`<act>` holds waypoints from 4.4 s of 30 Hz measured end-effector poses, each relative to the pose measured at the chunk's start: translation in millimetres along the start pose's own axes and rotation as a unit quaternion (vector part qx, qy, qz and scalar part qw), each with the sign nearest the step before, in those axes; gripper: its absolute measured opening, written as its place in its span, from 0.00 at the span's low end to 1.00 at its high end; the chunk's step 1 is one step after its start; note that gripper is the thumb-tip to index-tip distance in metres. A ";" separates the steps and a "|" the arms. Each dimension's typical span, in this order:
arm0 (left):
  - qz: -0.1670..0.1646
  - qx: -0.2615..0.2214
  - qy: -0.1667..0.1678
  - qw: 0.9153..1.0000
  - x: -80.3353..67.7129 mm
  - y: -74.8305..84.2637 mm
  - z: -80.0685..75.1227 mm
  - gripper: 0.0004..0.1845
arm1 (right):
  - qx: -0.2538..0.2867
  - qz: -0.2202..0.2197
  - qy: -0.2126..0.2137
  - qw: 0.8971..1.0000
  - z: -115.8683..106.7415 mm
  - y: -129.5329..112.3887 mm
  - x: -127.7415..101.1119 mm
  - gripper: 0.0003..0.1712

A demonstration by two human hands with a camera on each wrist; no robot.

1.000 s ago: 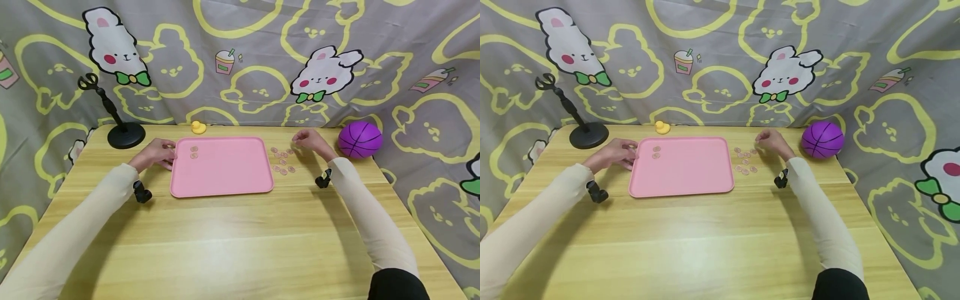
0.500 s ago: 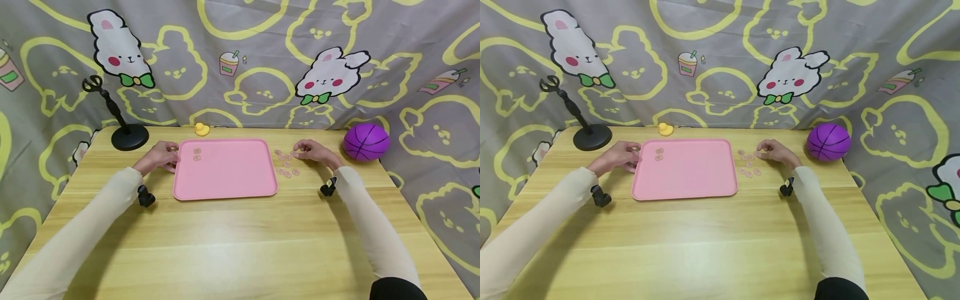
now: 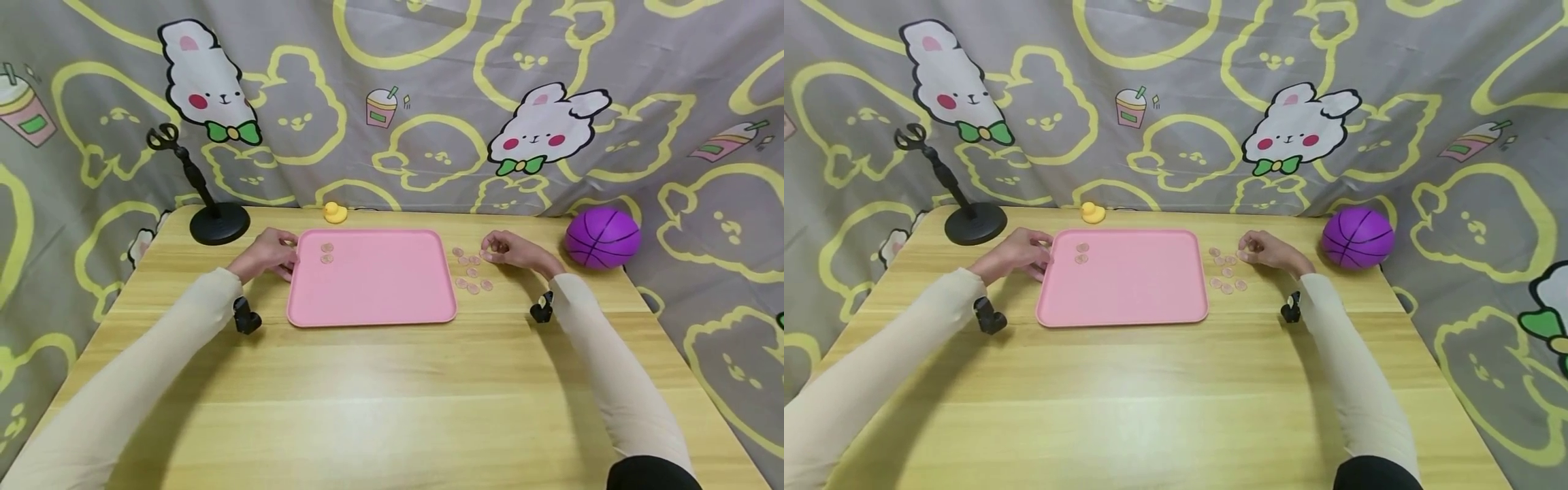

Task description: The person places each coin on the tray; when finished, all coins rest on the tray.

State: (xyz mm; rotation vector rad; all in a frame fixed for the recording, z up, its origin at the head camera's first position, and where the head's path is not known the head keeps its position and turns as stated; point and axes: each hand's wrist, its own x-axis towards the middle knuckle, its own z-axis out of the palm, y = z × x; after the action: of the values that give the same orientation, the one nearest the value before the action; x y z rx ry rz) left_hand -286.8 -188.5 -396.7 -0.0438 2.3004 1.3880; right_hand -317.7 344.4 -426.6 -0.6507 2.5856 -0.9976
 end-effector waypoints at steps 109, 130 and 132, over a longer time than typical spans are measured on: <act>-0.010 0.007 -0.001 1.000 -2.8 3.7 -5.4 0.34 | 0.254 0.098 -0.084 0.959 156.8 -215.3 127.8 0.10; -0.012 0.007 -0.008 1.000 -3.5 2.1 -5.0 0.36 | 0.159 0.066 0.116 0.978 38.9 -129.3 38.5 0.12; -0.014 0.007 -0.007 1.000 -3.9 1.8 -5.7 0.36 | 0.155 0.067 0.124 0.978 32.4 -119.3 33.2 0.12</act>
State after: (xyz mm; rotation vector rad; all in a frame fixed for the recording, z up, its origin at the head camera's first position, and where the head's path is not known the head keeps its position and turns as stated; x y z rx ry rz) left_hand -285.8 -193.3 -391.5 -0.0600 2.2889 1.3538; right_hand -296.1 231.1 -371.2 -0.2827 2.5511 -1.4754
